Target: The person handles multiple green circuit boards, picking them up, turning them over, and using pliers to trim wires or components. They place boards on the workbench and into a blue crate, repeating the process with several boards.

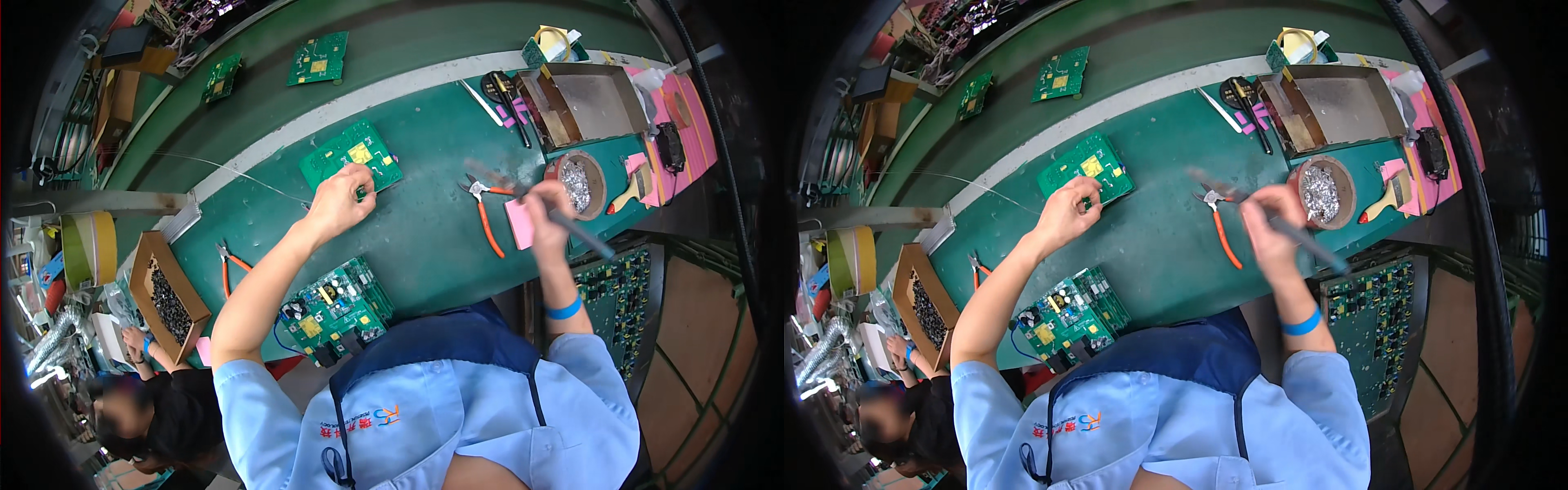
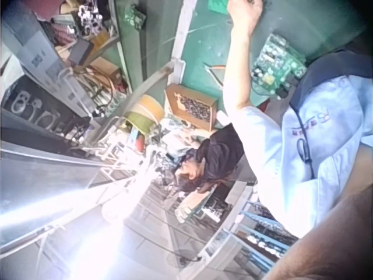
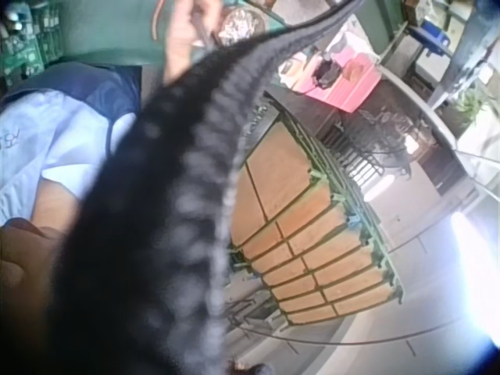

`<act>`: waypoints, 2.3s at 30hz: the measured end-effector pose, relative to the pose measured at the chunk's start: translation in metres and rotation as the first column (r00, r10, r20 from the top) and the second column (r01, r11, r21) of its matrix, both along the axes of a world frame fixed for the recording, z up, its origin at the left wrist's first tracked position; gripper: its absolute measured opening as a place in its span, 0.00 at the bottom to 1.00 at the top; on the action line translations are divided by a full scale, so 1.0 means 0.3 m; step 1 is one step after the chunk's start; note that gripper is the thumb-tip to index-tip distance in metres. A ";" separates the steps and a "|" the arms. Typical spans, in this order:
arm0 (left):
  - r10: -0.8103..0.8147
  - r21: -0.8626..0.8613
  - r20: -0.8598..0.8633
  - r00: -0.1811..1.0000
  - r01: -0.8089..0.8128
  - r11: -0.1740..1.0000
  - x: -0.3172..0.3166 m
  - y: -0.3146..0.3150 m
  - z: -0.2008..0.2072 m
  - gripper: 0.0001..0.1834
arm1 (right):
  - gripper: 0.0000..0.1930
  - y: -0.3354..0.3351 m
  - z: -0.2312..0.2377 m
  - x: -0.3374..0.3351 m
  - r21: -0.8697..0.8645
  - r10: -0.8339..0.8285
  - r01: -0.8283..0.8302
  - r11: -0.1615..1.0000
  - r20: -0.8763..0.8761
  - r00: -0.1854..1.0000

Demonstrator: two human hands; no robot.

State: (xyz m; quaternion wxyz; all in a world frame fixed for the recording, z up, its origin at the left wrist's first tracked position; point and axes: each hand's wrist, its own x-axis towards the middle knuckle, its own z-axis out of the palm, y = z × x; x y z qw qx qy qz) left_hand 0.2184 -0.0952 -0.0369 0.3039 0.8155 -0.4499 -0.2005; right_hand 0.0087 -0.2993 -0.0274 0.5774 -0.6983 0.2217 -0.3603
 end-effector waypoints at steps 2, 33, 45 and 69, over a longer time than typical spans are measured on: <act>-0.005 0.048 -0.045 0.999 0.008 0.999 0.004 -0.008 -0.002 0.03 | 0.06 0.085 -0.034 0.022 -0.140 0.092 -0.094 0.986 -0.016 0.996; 0.079 0.139 -0.219 0.972 -0.049 0.989 0.036 -0.002 -0.010 0.03 | 0.11 0.223 -0.115 0.152 -0.269 0.239 -0.261 0.927 -0.112 0.964; 0.209 0.071 -0.357 0.910 -0.197 0.978 0.088 0.057 0.023 0.05 | 0.09 -0.036 -0.053 -0.001 -0.111 -0.264 0.255 0.961 -0.072 0.962; 0.399 0.203 -0.862 0.314 -0.508 0.837 0.173 0.191 -0.129 0.06 | 0.23 -0.701 -0.188 -0.163 0.908 -0.414 -0.195 0.370 0.349 0.841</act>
